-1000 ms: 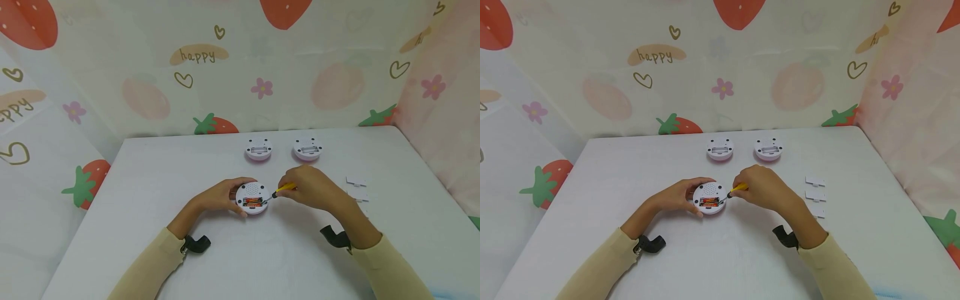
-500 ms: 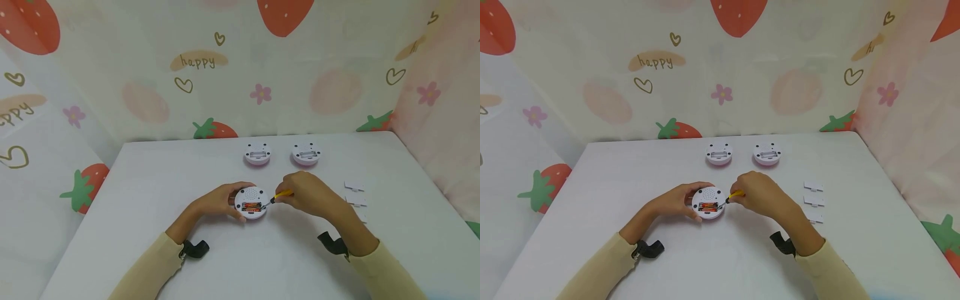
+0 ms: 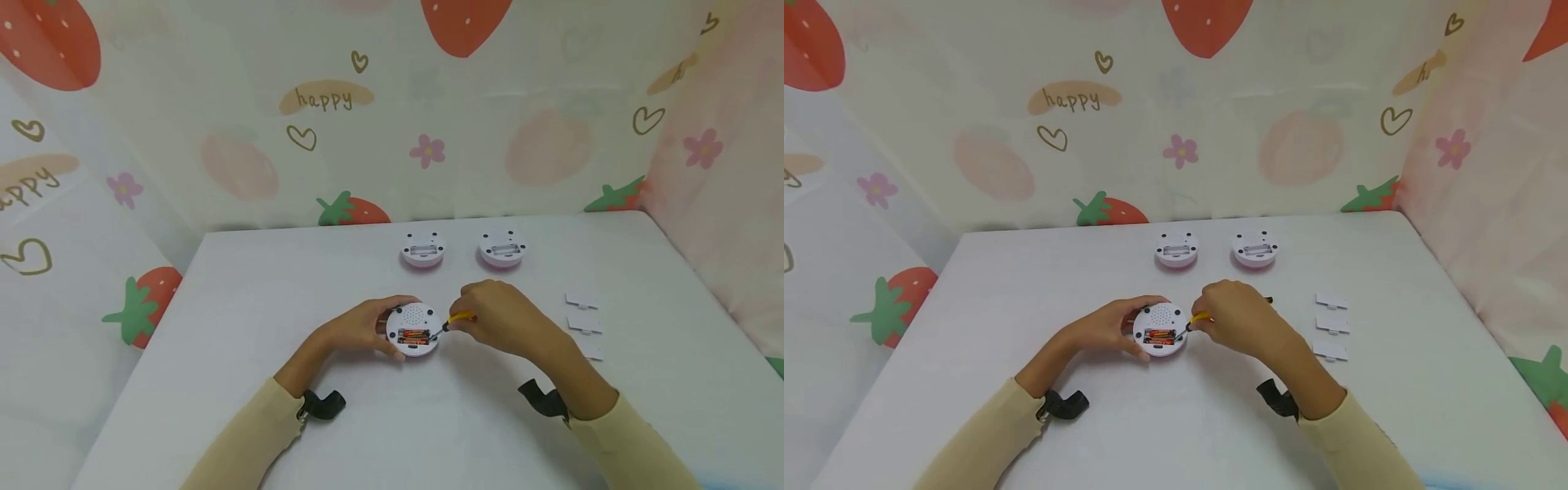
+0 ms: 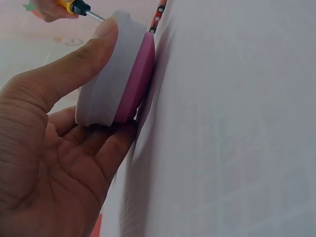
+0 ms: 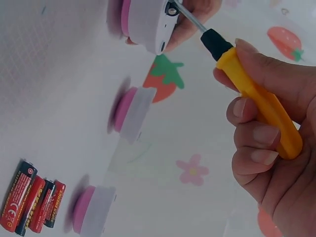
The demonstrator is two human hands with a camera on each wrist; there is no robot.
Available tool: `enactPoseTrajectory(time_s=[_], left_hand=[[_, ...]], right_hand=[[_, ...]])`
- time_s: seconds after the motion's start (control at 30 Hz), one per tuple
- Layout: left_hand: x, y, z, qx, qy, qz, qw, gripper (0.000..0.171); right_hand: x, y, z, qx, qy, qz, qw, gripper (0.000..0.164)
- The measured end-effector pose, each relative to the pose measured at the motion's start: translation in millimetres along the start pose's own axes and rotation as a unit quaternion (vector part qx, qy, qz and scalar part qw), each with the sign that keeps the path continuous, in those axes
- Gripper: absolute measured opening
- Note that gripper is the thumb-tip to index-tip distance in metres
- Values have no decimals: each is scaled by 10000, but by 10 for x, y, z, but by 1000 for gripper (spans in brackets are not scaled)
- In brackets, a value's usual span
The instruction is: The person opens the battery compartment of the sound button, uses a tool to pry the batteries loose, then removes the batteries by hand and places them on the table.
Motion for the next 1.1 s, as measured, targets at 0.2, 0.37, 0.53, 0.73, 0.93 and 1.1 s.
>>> enactPoseTrajectory(time_s=[0.2, 0.37, 0.53, 0.73, 0.93, 1.1], left_hand=[[11, -5, 53, -84, 200, -136, 9997, 93], [-3, -15, 68, -80, 312, -183, 9993, 93], [16, -10, 28, -121, 421, -207, 9988, 92], [23, 3, 11, -69, 422, -132, 9990, 93], [13, 0, 8, -81, 363, -77, 9993, 92], [18, -2, 11, -81, 384, -57, 9992, 92]], right_hand=[[61, -24, 40, -10, -254, 74, 9997, 10], [91, -28, 58, -13, -361, 159, 9992, 10], [45, 5, 45, -110, -273, 148, 9995, 11], [-43, 34, 56, -192, -75, 40, 9998, 9], [-89, 41, 60, -255, 12, -40, 9997, 8], [-98, 38, 60, -213, 139, -19, 9997, 9]])
Point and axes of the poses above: each hand's wrist, its own y-axis towards the middle knuckle, its own z-axis out of the palm, x = y × z, the point moved 1 cm from there along y, towards the middle knuckle, and after that the axes turned 15 degrees about x, right-handed, at the moved point
